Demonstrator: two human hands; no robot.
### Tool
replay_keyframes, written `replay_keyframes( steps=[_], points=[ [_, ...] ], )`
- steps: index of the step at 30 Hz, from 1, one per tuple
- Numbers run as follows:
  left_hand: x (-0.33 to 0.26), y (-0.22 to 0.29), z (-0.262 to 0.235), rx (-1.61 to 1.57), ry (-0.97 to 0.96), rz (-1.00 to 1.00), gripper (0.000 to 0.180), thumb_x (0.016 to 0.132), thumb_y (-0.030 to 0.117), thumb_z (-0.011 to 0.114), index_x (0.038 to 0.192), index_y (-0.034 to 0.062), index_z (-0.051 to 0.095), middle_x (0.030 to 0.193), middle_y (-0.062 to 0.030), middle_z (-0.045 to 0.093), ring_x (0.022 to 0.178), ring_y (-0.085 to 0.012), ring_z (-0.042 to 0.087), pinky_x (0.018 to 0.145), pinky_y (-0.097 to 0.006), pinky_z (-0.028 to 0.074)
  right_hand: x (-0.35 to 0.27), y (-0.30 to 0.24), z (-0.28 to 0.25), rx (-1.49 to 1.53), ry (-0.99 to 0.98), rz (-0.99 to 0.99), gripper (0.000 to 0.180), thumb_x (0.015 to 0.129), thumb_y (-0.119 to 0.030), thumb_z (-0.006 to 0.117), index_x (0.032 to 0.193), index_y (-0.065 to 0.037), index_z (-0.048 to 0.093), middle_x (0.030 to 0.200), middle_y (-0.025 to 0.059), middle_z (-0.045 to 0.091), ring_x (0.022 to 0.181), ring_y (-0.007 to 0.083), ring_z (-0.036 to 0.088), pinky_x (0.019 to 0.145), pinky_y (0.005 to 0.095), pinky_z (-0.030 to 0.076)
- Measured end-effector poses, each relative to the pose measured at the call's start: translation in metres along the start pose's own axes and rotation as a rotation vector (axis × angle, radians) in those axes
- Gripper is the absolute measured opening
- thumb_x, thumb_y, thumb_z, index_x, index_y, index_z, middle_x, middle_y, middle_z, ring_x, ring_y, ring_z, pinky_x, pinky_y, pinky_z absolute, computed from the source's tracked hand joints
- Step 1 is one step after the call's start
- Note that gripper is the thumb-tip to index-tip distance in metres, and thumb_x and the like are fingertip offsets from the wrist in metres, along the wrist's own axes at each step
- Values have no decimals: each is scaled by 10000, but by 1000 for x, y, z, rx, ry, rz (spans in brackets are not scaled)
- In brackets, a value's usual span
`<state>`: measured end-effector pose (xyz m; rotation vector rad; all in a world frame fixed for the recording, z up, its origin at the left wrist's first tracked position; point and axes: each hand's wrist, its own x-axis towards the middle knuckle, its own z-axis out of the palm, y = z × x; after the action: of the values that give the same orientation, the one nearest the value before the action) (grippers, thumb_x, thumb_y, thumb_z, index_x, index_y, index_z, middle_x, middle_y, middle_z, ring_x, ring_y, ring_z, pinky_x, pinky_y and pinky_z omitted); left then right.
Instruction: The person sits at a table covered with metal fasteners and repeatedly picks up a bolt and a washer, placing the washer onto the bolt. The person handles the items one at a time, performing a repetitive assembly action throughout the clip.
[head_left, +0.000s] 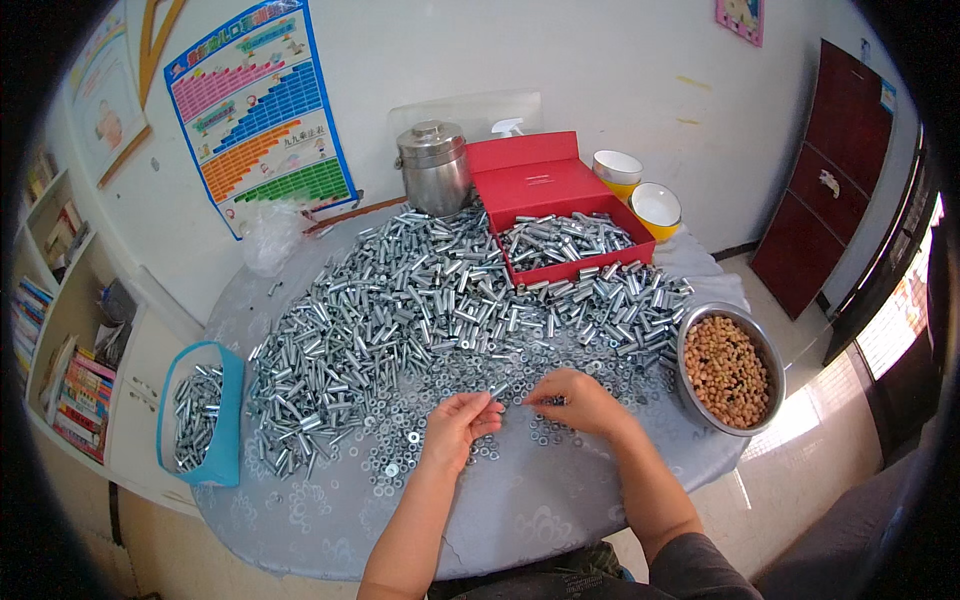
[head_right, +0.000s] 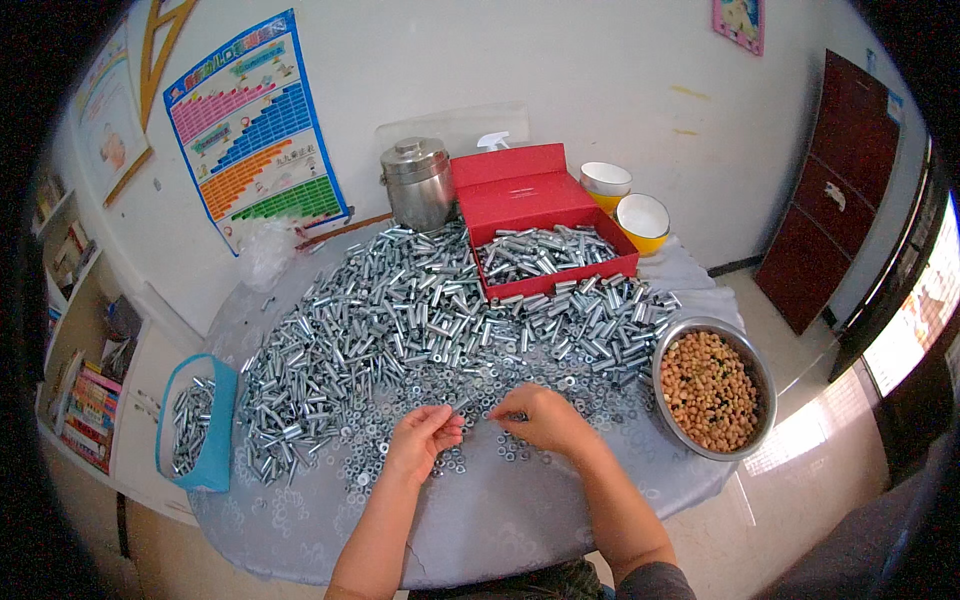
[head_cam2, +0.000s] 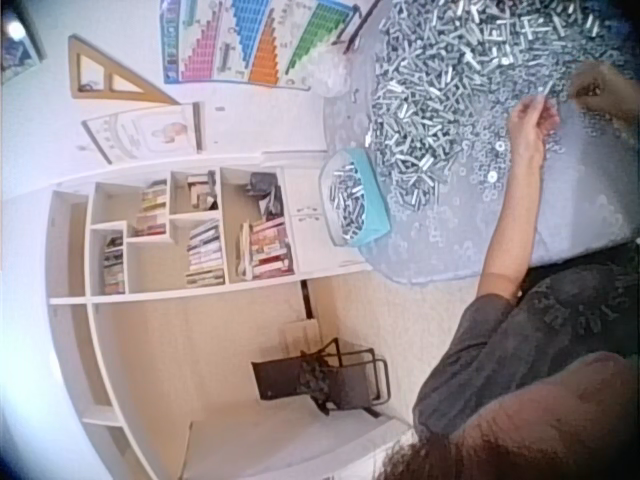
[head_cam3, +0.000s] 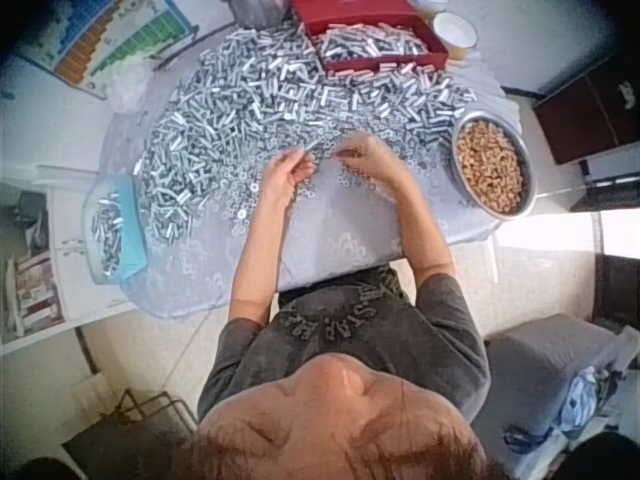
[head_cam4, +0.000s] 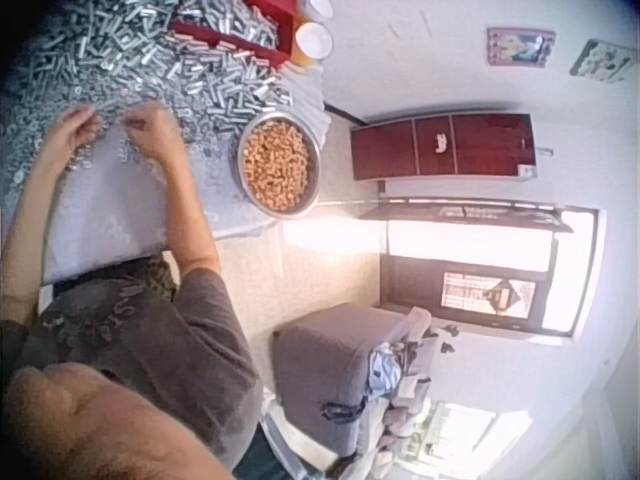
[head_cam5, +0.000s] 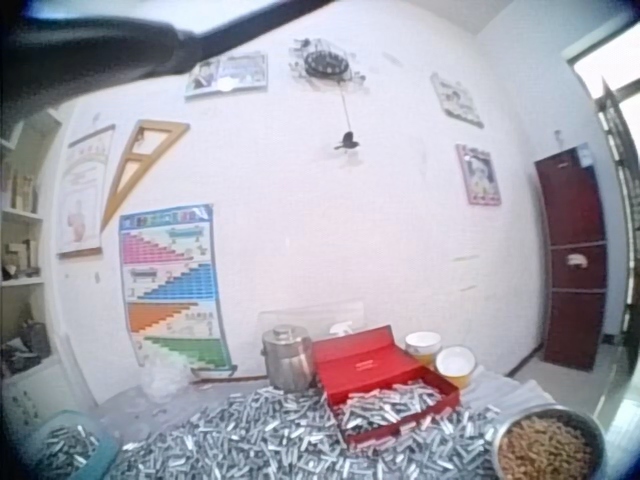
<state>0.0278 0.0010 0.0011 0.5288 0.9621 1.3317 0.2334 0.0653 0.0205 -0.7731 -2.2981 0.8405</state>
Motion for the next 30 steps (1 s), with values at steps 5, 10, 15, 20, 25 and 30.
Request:
replay_keyframes(
  steps=[5,10,15,20,25,30],
  points=[
    [-1,2,1,-3,23,7,96,812,94,580,841,3,578,795,-143,625,628,-163,608,575,-277,535,-6,4,-4,-175,-92,-18,183,640,-99,641,820,-82,666,782,80,604,788,266,553,726,365,436],
    [0,1,1,-9,23,7,89,813,89,579,838,4,580,793,-144,626,625,-160,608,573,-276,534,-6,0,-3,-234,-83,15,137,640,-154,636,757,-84,658,751,74,592,777,264,552,703,372,431],
    [1,0,-1,-6,26,9,91,817,93,573,835,5,583,790,-142,626,623,-159,608,575,-276,535,-3,-2,-6,-350,91,34,116,641,-176,637,678,-67,625,737,88,585,747,269,558,665,376,439],
    [0,2,0,-7,49,18,92,814,96,579,832,6,585,786,-140,626,617,-159,608,575,-278,537,0,-6,-8,-239,283,90,124,645,-142,661,714,-50,613,732,95,581,712,262,568,619,339,444],
    [-2,3,4,-15,15,-14,97,810,90,585,839,-3,576,777,-140,624,612,-159,608,566,-272,538,5,-15,-4,160,321,151,150,705,-120,670,828,-49,623,797,51,592,724,165,575,618,267,426],
    [-3,3,5,0,-13,-47,114,812,96,583,843,-12,569,754,-135,622,605,-159,607,549,-255,535,7,-15,5,343,263,129,151,745,-105,655,880,-49,616,867,37,582,753,131,564,645,247,413]
  ],
)
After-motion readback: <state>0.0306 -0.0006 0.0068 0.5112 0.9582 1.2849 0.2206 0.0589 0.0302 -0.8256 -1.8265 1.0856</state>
